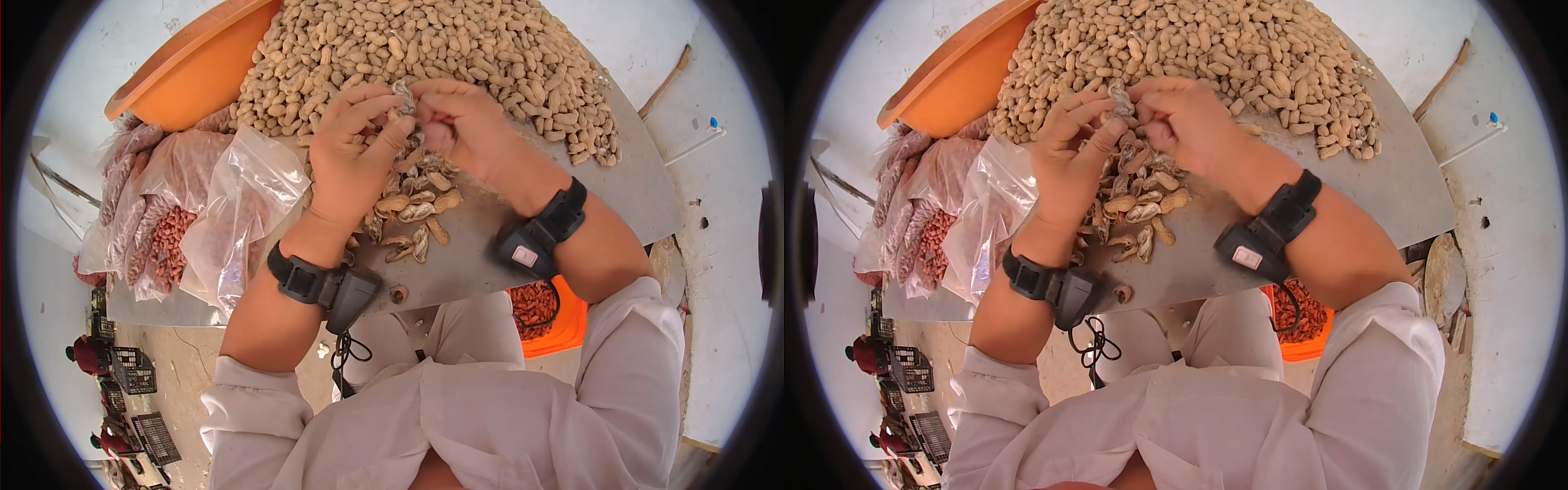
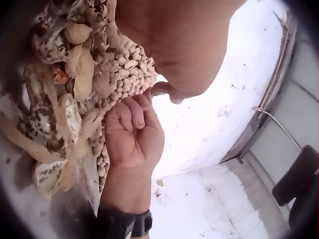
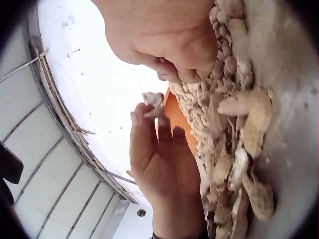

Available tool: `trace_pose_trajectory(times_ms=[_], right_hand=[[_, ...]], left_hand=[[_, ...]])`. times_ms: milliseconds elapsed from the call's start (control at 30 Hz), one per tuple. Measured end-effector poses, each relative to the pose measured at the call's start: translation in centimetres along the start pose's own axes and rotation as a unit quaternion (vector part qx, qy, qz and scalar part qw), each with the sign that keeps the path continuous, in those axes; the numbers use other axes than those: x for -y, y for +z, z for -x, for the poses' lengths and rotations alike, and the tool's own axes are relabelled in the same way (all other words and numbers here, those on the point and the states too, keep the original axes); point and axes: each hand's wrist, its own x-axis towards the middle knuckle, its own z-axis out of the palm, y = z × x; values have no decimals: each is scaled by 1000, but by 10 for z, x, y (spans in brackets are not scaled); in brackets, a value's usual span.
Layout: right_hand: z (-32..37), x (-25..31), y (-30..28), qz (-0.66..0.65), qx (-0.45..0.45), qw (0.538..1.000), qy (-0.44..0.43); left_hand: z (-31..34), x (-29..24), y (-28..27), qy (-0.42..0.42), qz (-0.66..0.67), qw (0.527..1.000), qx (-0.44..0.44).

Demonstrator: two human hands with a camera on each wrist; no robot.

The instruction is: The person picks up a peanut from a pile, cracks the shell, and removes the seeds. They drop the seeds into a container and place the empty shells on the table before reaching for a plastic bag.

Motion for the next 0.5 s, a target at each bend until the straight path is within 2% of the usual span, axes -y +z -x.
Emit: trace_pose_trajectory(times_ms=[100, 133, 200, 267, 300, 400, 500], right_hand=[[-8, 17, -25, 128, -33, 988, -78], [-9, 21, -28, 243, -61, 963, -102], [-10, 28, -30, 460, -113, 869, -145], [-11, 28, -34, 568, -72, 812, -116], [-11, 28, -33, 618, -50, 778, -102], [-8, 23, -27, 687, -17, 725, -48], [-8, 14, -27, 759, -10, 640, -118]], left_hand=[[1, 0, -5, -58, 62, 996, -5], [1, 0, -7, -84, 93, 992, -7], [1, 1, -10, -74, 87, 993, 5], [1, 2, -12, -73, 79, 994, 14], [0, 3, -13, -77, 73, 994, 19], [0, 7, -14, -90, 81, 992, 25], [0, 1, -10, -112, 108, 988, 13]])
